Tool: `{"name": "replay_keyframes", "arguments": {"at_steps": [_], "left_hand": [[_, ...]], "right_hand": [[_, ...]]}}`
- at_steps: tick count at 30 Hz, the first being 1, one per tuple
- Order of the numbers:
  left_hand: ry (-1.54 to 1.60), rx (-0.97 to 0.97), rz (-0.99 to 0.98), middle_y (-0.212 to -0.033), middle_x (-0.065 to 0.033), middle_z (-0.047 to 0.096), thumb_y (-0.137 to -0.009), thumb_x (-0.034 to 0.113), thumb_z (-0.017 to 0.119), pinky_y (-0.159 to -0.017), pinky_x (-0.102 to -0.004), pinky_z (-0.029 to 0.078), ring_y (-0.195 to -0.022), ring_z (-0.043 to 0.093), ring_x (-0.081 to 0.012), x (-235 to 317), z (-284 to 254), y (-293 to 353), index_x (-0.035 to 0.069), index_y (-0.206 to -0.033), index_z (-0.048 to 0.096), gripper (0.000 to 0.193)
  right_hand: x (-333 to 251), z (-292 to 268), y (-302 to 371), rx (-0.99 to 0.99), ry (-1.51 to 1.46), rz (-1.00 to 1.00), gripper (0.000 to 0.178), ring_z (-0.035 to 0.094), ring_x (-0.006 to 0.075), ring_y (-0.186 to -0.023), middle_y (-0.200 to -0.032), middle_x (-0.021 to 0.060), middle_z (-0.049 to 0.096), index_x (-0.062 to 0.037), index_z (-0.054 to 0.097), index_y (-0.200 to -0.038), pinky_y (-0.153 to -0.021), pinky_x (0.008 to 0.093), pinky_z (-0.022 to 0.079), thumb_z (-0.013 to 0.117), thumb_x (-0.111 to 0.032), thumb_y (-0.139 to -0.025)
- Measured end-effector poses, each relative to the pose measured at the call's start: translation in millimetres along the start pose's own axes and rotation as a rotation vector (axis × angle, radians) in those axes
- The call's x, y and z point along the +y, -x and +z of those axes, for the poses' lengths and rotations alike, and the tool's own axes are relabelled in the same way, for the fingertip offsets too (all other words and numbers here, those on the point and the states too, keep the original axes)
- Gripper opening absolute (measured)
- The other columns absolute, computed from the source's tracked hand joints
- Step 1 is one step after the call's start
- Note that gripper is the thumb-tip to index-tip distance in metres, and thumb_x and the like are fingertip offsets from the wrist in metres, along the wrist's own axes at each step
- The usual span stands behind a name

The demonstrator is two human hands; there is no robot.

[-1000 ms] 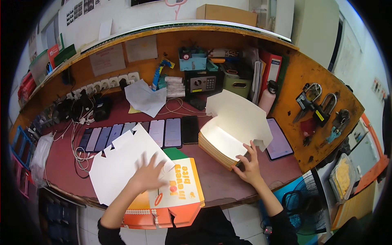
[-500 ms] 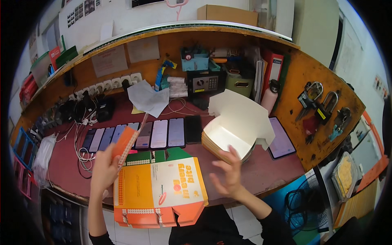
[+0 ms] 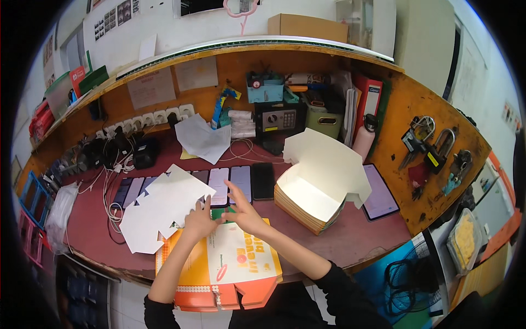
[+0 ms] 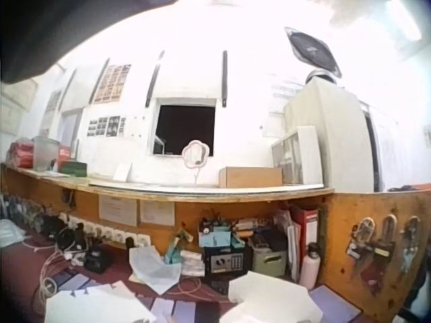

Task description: The person assembles cardboard food boxes by hand, folding the flaps to form the structure and stacking the finished boxes on top of each other.

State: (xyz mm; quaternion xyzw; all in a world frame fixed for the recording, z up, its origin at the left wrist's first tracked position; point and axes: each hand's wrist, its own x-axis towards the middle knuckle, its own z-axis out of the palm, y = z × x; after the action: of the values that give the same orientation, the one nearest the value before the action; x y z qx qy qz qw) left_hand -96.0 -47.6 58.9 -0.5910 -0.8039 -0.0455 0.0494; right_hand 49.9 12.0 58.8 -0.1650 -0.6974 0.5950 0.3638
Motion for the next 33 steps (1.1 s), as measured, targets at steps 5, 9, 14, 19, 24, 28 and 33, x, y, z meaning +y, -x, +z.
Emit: {"name": "replay_keyframes", "arguments": {"at_steps": [5, 9, 14, 19, 24, 28, 33], "left_hand": [[-0.035, 0.05, 0.06, -0.088, -0.0188, 0.063, -0.072, 0.018, 0.06, -0.068, -0.0398, 0.051, -0.081, 0.063, -0.0321, -28.4, 31.6, -41.5, -0.003, -0.109, 0.053, 0.043], [-0.147, 0.133, 0.313, -0.071, -0.0156, 0.063, -0.074, 0.016, 0.058, -0.06, -0.0397, 0.051, -0.065, 0.062, -0.0323, -72.9, 36.6, -55.2, -0.002, -0.075, 0.059, 0.019], [0.102, 0.347, 0.292, -0.074, -0.0146, 0.063, -0.079, 0.03, 0.058, -0.065, -0.0404, 0.05, -0.068, 0.063, -0.0321, -58.6, 34.0, -47.9, 0.002, -0.079, 0.062, 0.028], [-0.03, 0.081, 0.328, -0.076, -0.0139, 0.063, -0.077, 0.041, 0.056, -0.064, -0.0393, 0.05, -0.074, 0.063, -0.031, -66.0, 46.2, -64.0, 0.006, -0.081, 0.062, 0.036], [-0.488, 0.477, 0.004, -0.066, -0.0092, 0.062, -0.081, 0.013, 0.052, -0.054, -0.0345, 0.051, -0.063, 0.064, -0.0268, -114.4, -14.6, -88.3, 0.002, -0.094, 0.052, 0.017], [-0.442, 0.724, -0.165, -0.071, -0.0098, 0.062, -0.085, 0.016, 0.052, -0.056, -0.0363, 0.052, -0.064, 0.064, -0.0281, -110.1, -143.1, -66.5, 0.007, -0.093, 0.045, 0.014], [0.69, 0.707, 0.208, -0.082, -0.0072, 0.063, -0.087, 0.004, 0.048, -0.063, -0.0261, 0.047, -0.074, 0.061, -0.0119, -41.3, -199.4, 11.0, 0.0, -0.097, 0.055, 0.012]], "right_hand": [[-2.0, -2.9, 11.1, -0.019, 0.194, -0.067, 0.071, 0.018, 0.0314, -0.134, -0.145, 0.0125, 0.013, -0.0189, 0.028, -0.136, -0.106, 0.0454, 0.023, 0.061, -0.002, -0.075], [-7.6, -0.5, 9.7, -0.053, 0.299, -0.139, 0.063, 0.021, 0.0275, -0.133, -0.144, 0.0113, 0.017, -0.0184, 0.036, -0.131, -0.103, 0.0405, 0.028, 0.061, -0.003, -0.075], [-1.9, 4.0, -2.8, -0.069, 0.177, -0.129, 0.055, 0.026, 0.0267, -0.13, -0.14, 0.0112, 0.024, -0.0167, 0.043, -0.124, -0.101, 0.0394, 0.03, 0.061, -0.003, -0.074], [-13.2, 40.2, -8.4, -0.153, 0.198, -0.287, 0.045, 0.029, 0.0279, -0.128, -0.135, 0.0115, 0.031, -0.0124, 0.049, -0.115, -0.101, 0.0358, 0.029, 0.06, -0.002, -0.073], [-21.8, 36.3, -16.9, -0.162, 0.126, -0.327, 0.044, 0.034, 0.0254, -0.124, -0.131, 0.0106, 0.035, -0.0111, 0.049, -0.116, -0.1, 0.0343, 0.03, 0.058, -0.001, -0.074], [-30.2, 15.7, -31.8, -0.177, -0.065, -0.225, 0.044, 0.035, 0.0201, -0.124, -0.133, 0.007, 0.036, -0.0112, 0.045, -0.122, -0.1, 0.0362, 0.031, 0.057, -0.006, -0.08], [-65.8, 17.8, -39.4, -0.252, -0.285, -0.365, 0.065, 0.019, 0.0227, -0.134, -0.145, 0.0073, 0.021, -0.0118, 0.021, -0.14, -0.107, 0.0406, 0.019, 0.049, -0.039, -0.088]]}}
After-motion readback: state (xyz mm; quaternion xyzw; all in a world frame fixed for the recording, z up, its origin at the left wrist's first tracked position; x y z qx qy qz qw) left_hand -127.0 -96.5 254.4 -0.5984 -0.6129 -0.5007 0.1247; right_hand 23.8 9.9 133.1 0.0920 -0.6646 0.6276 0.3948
